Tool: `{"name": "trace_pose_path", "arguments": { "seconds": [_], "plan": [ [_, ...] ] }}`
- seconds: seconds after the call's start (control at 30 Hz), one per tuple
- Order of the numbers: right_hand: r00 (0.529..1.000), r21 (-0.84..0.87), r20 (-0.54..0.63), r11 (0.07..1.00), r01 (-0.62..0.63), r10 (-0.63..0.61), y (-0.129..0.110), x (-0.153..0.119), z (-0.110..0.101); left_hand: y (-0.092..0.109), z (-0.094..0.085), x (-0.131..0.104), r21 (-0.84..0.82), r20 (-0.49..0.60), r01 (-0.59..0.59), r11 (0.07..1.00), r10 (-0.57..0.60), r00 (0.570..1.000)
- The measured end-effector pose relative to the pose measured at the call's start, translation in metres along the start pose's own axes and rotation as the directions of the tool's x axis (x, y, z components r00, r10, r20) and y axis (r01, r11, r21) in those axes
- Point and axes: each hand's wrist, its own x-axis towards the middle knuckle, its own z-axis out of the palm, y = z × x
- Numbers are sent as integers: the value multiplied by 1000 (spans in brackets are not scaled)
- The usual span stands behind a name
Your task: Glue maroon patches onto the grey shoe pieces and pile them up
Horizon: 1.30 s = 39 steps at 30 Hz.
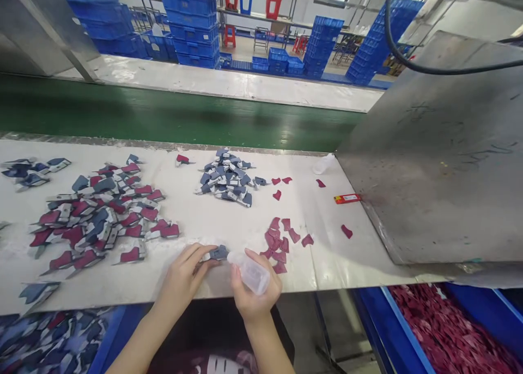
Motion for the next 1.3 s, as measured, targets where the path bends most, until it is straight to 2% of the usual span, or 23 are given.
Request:
{"name": "trace_pose_path", "arguments": {
  "seconds": [0.13,0.33,0.5,0.6,0.73,1.3],
  "plan": [
    [1000,-36,-11,999,-17,17,-7,3,5,-2,1,0,40,-25,-34,999,35,999],
    [1000,-66,15,998,20,-19,-9,7,5,0,0,1,30,-27,-42,999,43,999],
    [999,-56,33,998,43,-41,-10,8,5,1,0,2,36,-26,-37,999,38,999],
    [999,-43,38,999,15,-13,-9,7,5,1,0,2,37,-23,-40,999,40,999],
    [999,-36,14,998,-45,45,-7,5,6,0,0,2,46,-22,-45,998,46,999],
    [987,10,-122,995,-102,102,1,-7,0,-1,7,-4,84,-109,-144,986,153,982]
  ]
}}
